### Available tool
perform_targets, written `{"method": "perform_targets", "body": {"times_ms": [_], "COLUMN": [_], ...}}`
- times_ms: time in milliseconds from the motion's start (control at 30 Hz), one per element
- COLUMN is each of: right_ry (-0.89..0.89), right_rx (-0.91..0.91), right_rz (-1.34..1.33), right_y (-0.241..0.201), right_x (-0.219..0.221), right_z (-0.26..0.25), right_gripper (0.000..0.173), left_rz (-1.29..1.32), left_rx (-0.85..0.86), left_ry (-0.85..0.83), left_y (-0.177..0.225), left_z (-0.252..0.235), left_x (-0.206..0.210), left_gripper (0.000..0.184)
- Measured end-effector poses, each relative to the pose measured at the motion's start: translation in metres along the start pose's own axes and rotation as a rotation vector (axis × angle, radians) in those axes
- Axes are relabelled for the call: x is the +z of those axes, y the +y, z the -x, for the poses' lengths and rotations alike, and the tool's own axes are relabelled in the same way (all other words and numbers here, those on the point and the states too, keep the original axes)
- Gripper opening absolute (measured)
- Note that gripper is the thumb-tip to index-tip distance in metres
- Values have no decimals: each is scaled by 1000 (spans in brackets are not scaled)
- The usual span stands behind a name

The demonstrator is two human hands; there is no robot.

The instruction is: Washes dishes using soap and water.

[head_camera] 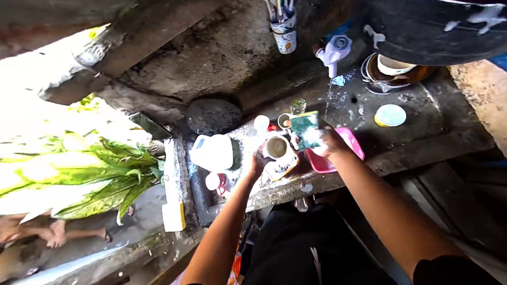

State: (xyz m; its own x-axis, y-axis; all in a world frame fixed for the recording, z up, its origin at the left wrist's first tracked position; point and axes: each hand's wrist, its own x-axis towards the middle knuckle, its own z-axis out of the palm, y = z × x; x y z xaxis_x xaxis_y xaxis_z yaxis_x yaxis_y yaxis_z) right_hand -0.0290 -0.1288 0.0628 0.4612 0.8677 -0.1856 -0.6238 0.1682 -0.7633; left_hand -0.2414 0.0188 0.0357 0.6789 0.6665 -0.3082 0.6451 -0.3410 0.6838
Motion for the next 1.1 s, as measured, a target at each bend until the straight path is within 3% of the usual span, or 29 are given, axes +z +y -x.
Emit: {"method": "perform_targets", "body": {"times_ms": [67, 133, 233, 300, 433, 500, 600, 667, 733, 867, 933, 1000, 1100], "right_ry": [-89, -12, 107, 118, 156, 167, 259, 350, 383, 348, 345, 323, 372], "right_rx": [-161, -339, -292, -140, -388, -225, 317, 526, 627, 756, 819, 849, 834], "right_rz": [278, 580, 1062, 1196, 1297, 1459, 1532, 1584, 1673, 1620, 1552, 1572, 1629], "right_y": [8, 28, 42, 43, 38, 30, 28, 40, 58, 74, 72, 69, 73], "right_x": [34, 55, 81, 86, 47, 11, -45, -73, -90, -99, -89, -82, -86], "right_z": [-11, -26, -28, -26, -26, -18, 2, 12, 17, 12, 6, 2, 2], "right_gripper": [54, 33, 25, 24, 16, 31, 76, 87, 85, 55, 58, 72, 71], "left_rz": [45, 120, 60, 51, 180, 228, 212, 162, 67, -287, -399, -424, -235], "left_rx": [-47, -119, -189, -167, -112, -85, -29, 10, 32, 53, 42, 33, 155], "left_ry": [26, 9, -17, 2, 41, 63, 46, -1, -57, -193, -239, -250, -134], "left_y": [-1, 4, 23, 24, 9, 4, 16, 25, 37, 84, 111, 134, 130], "left_z": [16, 22, 27, 27, 22, 19, 7, -9, -30, -82, -107, -125, -151], "left_x": [15, 23, 19, 18, 19, 21, 18, 18, 20, 31, 41, 52, 75], "left_gripper": [56, 52, 44, 43, 53, 54, 53, 54, 50, 39, 42, 46, 42]}}
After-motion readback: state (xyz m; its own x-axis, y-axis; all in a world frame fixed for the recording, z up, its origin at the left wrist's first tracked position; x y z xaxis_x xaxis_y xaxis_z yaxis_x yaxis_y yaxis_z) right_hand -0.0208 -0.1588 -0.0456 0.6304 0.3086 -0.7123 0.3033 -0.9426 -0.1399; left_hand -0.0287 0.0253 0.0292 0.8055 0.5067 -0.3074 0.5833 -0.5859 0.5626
